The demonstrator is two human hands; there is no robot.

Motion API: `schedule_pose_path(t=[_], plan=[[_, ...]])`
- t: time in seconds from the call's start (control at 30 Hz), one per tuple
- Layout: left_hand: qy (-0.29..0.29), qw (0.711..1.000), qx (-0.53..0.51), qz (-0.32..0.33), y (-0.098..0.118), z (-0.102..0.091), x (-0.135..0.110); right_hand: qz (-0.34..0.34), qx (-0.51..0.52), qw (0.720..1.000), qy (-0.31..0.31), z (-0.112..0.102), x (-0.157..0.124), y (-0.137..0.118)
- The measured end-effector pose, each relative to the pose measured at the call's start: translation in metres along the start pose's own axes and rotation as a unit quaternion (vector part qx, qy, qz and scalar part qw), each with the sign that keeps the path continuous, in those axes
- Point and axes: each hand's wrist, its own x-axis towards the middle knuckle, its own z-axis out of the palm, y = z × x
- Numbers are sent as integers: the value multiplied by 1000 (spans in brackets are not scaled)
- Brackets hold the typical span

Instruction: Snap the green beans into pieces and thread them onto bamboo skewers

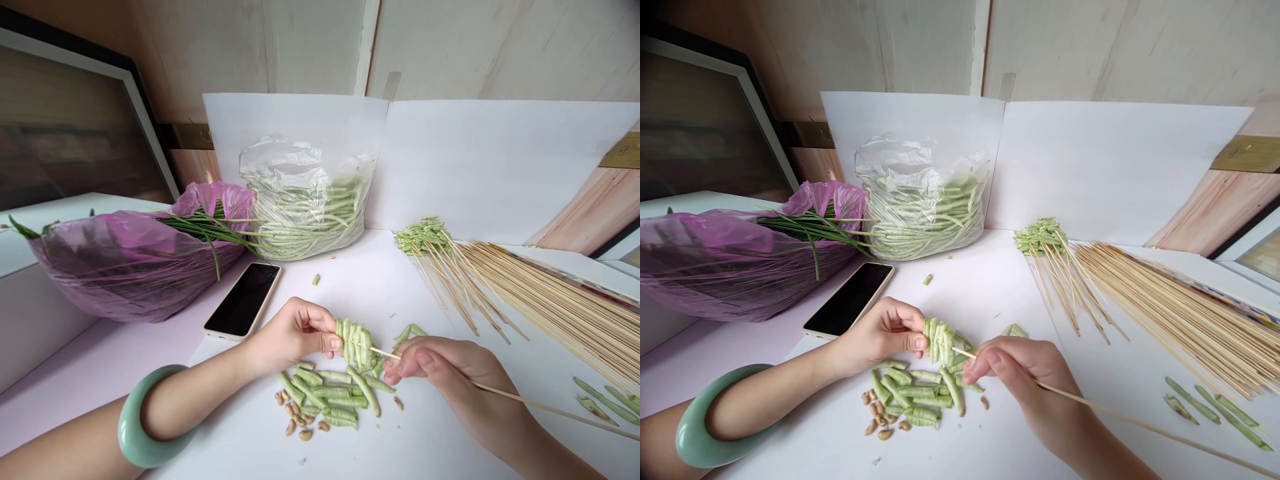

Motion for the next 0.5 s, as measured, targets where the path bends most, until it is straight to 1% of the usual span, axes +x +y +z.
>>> schedule_pose_path(t=[0.13, 0.33, 0.5], plan=[[9, 1000, 5, -1, 2, 1, -1, 9, 7, 1000, 5, 2, 0, -1], [15, 1000, 3, -2, 3, 3, -1, 35, 67, 997, 8, 4, -2, 0], [24, 999, -22, -2, 1, 3, -1, 59, 120, 991, 1, 3, -1, 7]])
